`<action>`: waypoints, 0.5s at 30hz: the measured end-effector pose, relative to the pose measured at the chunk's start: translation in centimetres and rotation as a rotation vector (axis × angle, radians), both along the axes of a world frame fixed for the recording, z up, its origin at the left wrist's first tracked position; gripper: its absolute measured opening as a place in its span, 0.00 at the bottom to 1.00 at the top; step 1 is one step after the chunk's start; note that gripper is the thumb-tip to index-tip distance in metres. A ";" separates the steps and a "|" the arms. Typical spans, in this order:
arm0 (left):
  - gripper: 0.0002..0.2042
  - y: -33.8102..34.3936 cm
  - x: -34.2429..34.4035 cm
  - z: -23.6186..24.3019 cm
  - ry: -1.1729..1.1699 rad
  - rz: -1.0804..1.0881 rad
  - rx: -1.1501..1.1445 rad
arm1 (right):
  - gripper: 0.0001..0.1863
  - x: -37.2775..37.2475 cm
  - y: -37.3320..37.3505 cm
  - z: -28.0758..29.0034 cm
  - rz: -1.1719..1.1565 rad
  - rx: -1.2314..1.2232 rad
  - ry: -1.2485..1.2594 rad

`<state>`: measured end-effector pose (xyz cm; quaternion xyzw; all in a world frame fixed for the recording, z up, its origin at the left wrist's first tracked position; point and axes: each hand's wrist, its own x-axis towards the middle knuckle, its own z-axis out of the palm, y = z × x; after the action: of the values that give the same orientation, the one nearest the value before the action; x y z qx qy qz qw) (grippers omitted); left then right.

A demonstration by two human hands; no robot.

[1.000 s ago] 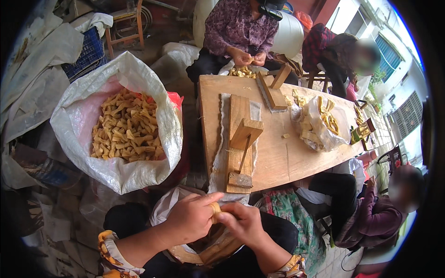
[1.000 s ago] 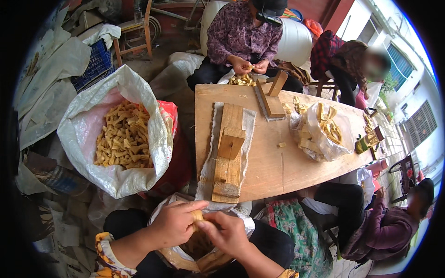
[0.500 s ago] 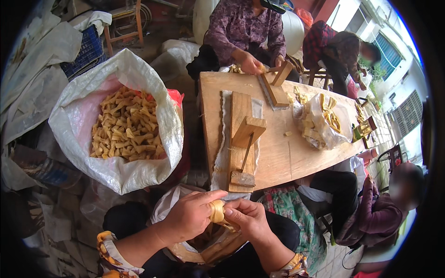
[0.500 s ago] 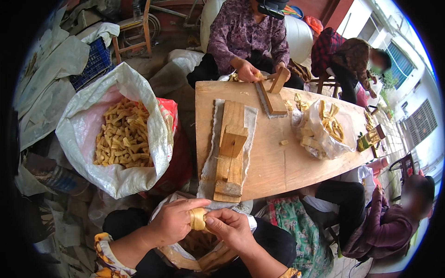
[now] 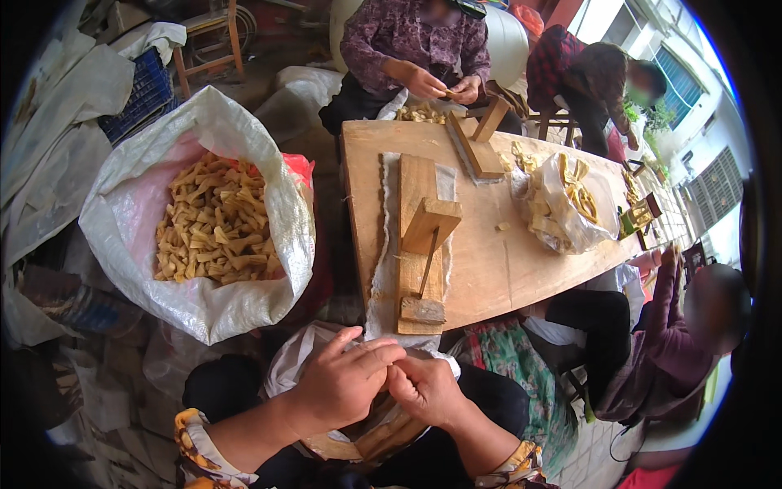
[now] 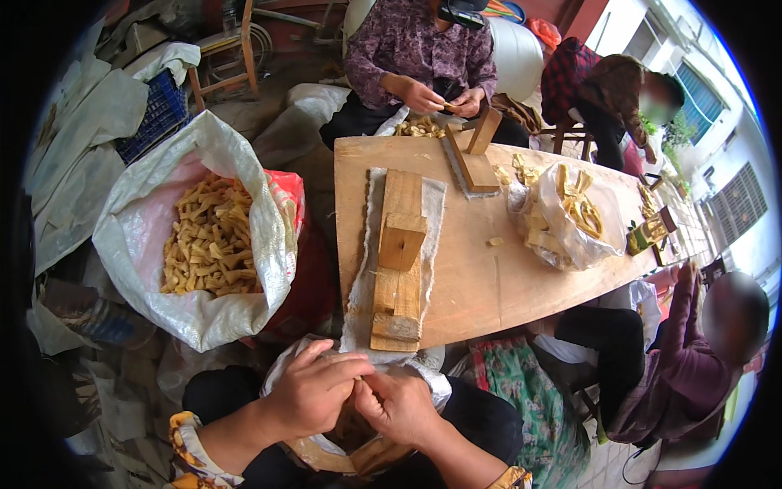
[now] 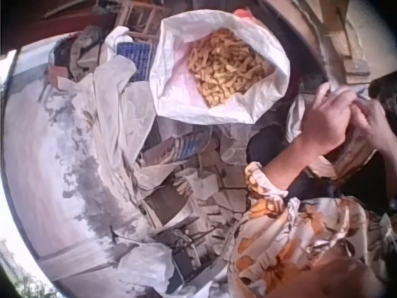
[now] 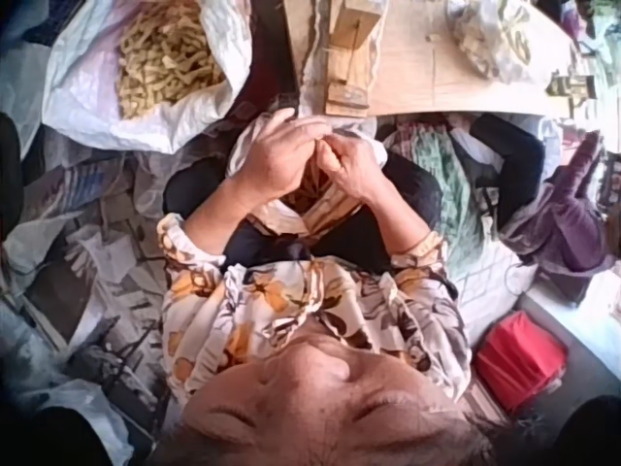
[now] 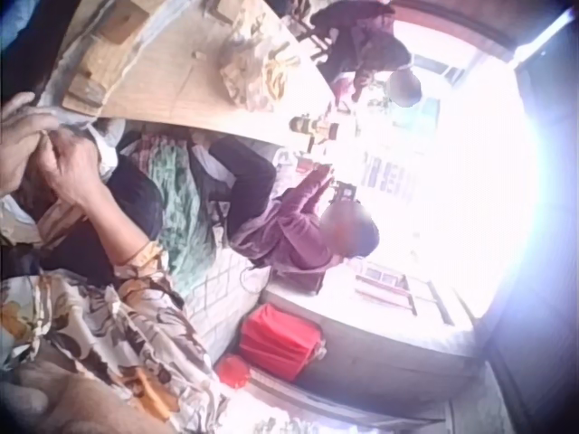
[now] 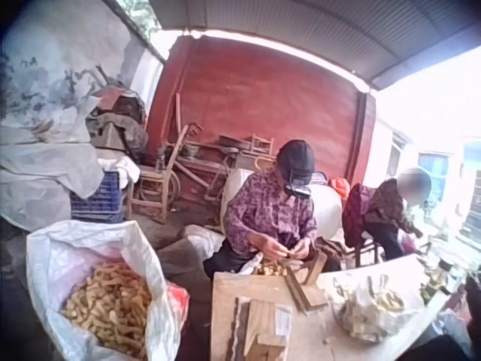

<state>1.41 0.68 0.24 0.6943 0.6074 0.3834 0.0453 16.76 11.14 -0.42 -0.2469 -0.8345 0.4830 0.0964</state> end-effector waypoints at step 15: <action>0.14 0.1 -2.2 -0.7 -1.554 -0.246 -0.408 | 0.21 0.4 1.3 1.7 -0.040 -1.067 0.065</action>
<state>-0.75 0.79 -0.47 0.2697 0.3797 0.6298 0.6217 17.17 12.47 1.32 -0.2626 -0.4646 0.8457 -0.0076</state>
